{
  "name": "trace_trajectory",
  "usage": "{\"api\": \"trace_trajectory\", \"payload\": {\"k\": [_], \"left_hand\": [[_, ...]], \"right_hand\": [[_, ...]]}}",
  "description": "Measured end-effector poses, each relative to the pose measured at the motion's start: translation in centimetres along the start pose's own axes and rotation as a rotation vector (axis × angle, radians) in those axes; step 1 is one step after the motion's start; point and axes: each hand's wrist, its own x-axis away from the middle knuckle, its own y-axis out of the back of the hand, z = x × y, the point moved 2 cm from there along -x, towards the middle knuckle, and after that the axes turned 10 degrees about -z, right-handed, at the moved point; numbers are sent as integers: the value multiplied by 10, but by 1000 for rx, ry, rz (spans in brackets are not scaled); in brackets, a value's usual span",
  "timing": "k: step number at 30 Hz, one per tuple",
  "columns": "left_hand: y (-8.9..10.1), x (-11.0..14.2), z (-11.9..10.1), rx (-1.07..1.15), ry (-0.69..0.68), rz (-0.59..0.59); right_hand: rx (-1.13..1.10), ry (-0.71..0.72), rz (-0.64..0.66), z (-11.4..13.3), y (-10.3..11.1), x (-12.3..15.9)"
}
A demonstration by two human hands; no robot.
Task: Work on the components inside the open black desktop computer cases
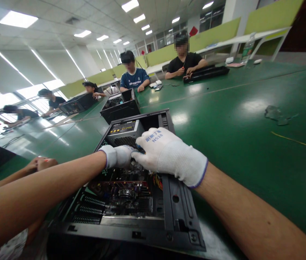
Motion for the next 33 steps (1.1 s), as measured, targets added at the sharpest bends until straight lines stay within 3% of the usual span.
{"api": "trace_trajectory", "payload": {"k": [11, 22, 33], "left_hand": [[12, 3, -8, -13, -5, 18], [3, -3, -2, -36, -48, 19], [-3, -6, 2, -19, -5, -7]], "right_hand": [[-16, -25, 17, 0, 1, -1], [-15, -27, 30, 1, 1, -1], [1, -6, 10, 0, 0, 0]]}}
